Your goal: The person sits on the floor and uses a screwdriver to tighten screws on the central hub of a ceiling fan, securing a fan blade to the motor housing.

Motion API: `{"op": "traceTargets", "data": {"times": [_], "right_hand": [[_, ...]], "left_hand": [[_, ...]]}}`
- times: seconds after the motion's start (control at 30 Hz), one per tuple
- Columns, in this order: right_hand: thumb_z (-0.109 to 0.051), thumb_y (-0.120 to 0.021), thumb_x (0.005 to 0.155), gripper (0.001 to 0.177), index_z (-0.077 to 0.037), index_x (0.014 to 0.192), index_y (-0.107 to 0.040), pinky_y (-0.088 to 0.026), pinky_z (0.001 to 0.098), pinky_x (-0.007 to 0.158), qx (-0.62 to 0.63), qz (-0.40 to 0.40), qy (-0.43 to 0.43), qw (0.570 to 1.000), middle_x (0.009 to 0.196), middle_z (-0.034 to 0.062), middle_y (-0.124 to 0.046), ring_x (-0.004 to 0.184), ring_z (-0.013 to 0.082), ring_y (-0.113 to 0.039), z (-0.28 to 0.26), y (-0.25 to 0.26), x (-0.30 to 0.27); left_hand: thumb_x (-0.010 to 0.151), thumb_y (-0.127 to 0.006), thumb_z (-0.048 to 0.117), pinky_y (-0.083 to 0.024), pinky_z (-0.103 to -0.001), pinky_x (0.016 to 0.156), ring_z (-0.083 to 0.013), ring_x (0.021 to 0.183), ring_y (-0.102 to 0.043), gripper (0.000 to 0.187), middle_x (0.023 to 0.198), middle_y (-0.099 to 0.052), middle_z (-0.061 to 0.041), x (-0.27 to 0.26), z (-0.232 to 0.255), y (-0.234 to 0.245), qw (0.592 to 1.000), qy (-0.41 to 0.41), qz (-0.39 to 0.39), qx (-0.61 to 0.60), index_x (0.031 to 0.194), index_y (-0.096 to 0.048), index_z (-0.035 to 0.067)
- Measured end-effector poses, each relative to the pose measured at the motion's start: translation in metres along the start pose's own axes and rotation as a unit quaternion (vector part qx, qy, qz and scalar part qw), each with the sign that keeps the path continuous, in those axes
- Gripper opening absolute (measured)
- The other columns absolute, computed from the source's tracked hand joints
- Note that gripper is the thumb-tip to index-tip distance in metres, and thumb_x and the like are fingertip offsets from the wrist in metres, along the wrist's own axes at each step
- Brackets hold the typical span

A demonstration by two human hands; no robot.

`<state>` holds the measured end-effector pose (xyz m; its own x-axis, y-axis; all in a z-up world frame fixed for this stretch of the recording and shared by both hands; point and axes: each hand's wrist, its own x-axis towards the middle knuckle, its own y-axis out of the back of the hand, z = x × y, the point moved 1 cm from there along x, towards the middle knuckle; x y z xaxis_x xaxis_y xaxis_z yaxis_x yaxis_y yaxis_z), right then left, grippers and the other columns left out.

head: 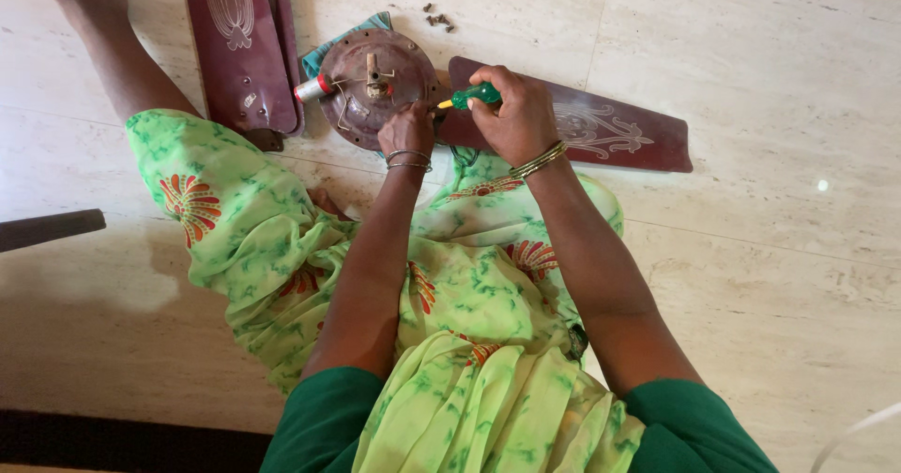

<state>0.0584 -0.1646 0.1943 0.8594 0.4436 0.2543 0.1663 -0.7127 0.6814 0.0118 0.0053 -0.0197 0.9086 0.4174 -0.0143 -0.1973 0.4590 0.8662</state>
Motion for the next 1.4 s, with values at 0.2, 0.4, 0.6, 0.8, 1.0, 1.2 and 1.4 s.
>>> {"op": "traceTargets", "data": {"times": [0.2,0.4,0.6,0.8,1.0,1.2,1.4], "right_hand": [[-0.008,-0.080,0.084,0.025,-0.006,0.107,-0.070,-0.059,0.0394,0.071,-0.002,-0.001,0.005,1.000,0.092,0.0140,-0.075,0.080,0.0294,-0.075,0.002,-0.005,0.001],[-0.008,-0.081,0.084,0.026,-0.006,0.108,-0.069,-0.060,0.0380,0.071,-0.002,-0.003,0.009,1.000,0.092,0.0139,-0.075,0.080,0.0283,-0.075,0.003,-0.008,0.001],[-0.008,-0.080,0.085,0.026,-0.006,0.108,-0.069,-0.060,0.0373,0.070,0.005,-0.004,0.012,1.000,0.094,0.0140,-0.075,0.081,0.0281,-0.076,-0.003,-0.009,0.003],[-0.012,-0.082,0.085,0.026,-0.008,0.107,-0.068,-0.060,0.0408,0.068,-0.047,-0.028,0.018,0.998,0.093,0.0132,-0.076,0.078,0.0300,-0.075,-0.015,-0.016,0.006],[-0.014,-0.079,0.088,0.025,-0.008,0.108,-0.065,-0.059,0.0451,0.071,-0.082,-0.053,0.056,0.994,0.095,0.0131,-0.075,0.082,0.0331,-0.073,-0.026,-0.020,0.007],[-0.014,-0.078,0.087,0.024,-0.007,0.106,-0.066,-0.058,0.0460,0.072,-0.087,-0.079,0.056,0.992,0.095,0.0143,-0.074,0.083,0.0347,-0.072,-0.027,-0.018,0.011],[-0.011,-0.076,0.085,0.021,-0.007,0.105,-0.069,-0.057,0.0483,0.075,-0.088,-0.122,0.014,0.989,0.089,0.0166,-0.073,0.082,0.0376,-0.071,-0.029,-0.018,0.019]], "left_hand": [[0.090,-0.069,0.033,-0.055,-0.047,0.070,-0.0319,0.086,-0.072,0.014,0.094,-0.075,-0.005,0.000,0.000,-0.001,1.000,0.002,-0.003,-0.009,0.099,-0.077,0.027],[0.089,-0.070,0.031,-0.055,-0.046,0.070,-0.0308,0.086,-0.073,0.012,0.093,-0.075,-0.004,-0.001,0.001,0.003,1.000,-0.002,0.005,-0.017,0.097,-0.077,0.026],[0.088,-0.071,0.030,-0.055,-0.046,0.069,-0.0306,0.085,-0.072,0.011,0.092,-0.075,-0.004,-0.002,0.004,0.007,1.000,-0.002,0.000,-0.019,0.096,-0.078,0.026],[0.089,-0.071,0.030,-0.056,-0.046,0.070,-0.0310,0.086,-0.073,0.012,0.093,-0.075,-0.006,-0.002,0.002,0.005,1.000,-0.012,0.008,-0.012,0.096,-0.076,0.021],[0.090,-0.068,0.029,-0.056,-0.047,0.072,-0.0326,0.088,-0.072,0.014,0.095,-0.075,-0.007,-0.001,-0.002,0.000,1.000,-0.011,0.004,-0.015,0.099,-0.077,0.022],[0.088,-0.070,0.030,-0.056,-0.048,0.072,-0.0338,0.087,-0.072,0.016,0.096,-0.076,-0.008,0.000,0.003,0.008,0.999,-0.002,-0.001,-0.043,0.100,-0.077,0.022],[0.082,-0.069,0.016,-0.057,-0.047,0.076,-0.0357,0.089,-0.072,0.025,0.103,-0.076,-0.012,0.005,0.014,0.059,0.987,-0.041,0.017,-0.154,0.105,-0.077,0.020]]}}
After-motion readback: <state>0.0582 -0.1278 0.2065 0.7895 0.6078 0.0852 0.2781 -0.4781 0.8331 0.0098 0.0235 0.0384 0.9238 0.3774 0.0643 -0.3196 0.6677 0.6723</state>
